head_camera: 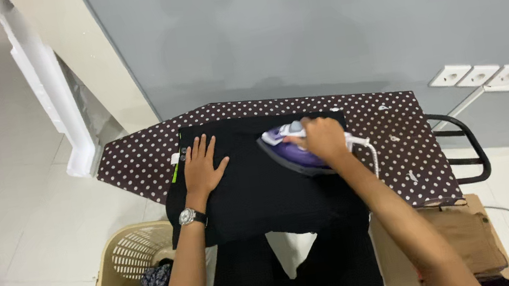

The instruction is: The person irons a pair of black shorts by hand on an ironing board, folding and flattening the fabric between passes with the iron.

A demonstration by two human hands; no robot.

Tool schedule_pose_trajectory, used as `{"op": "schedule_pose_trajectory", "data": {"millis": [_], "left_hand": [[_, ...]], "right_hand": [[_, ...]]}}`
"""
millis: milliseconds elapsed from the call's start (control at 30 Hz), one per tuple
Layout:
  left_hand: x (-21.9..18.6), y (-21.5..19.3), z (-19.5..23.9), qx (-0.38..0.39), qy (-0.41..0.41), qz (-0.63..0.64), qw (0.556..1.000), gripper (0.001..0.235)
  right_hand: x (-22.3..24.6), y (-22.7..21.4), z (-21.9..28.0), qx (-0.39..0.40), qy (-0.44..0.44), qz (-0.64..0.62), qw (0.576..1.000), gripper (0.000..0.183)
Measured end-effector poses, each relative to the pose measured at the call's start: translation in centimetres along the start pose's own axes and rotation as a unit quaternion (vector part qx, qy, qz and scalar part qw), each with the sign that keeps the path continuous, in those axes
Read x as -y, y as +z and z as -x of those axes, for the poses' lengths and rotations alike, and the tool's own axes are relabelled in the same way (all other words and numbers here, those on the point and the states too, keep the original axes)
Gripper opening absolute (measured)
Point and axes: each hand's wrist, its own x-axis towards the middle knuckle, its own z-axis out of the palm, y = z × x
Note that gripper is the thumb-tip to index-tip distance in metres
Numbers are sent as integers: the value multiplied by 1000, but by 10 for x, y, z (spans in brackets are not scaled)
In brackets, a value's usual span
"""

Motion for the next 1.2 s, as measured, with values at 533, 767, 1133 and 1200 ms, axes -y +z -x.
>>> {"op": "schedule_pose_trajectory", "data": {"millis": [533,767,1133,1200], "left_hand": [[-1,-1,2,28,-1,-18,999,85],[-5,-7,5,29,-16,-10,999,84],[-1,-10,6,20,6,14,1000,86],[3,-2,3,19,4,10,1000,89]], "right_hand": [[-52,15,12,-153,28,48,987,68],[-34,41,-29,-258,82,116,956,71],[23,54,-54,-251,-4,65,966,72],[26,52,-59,-242,-33,46,969,73]]}}
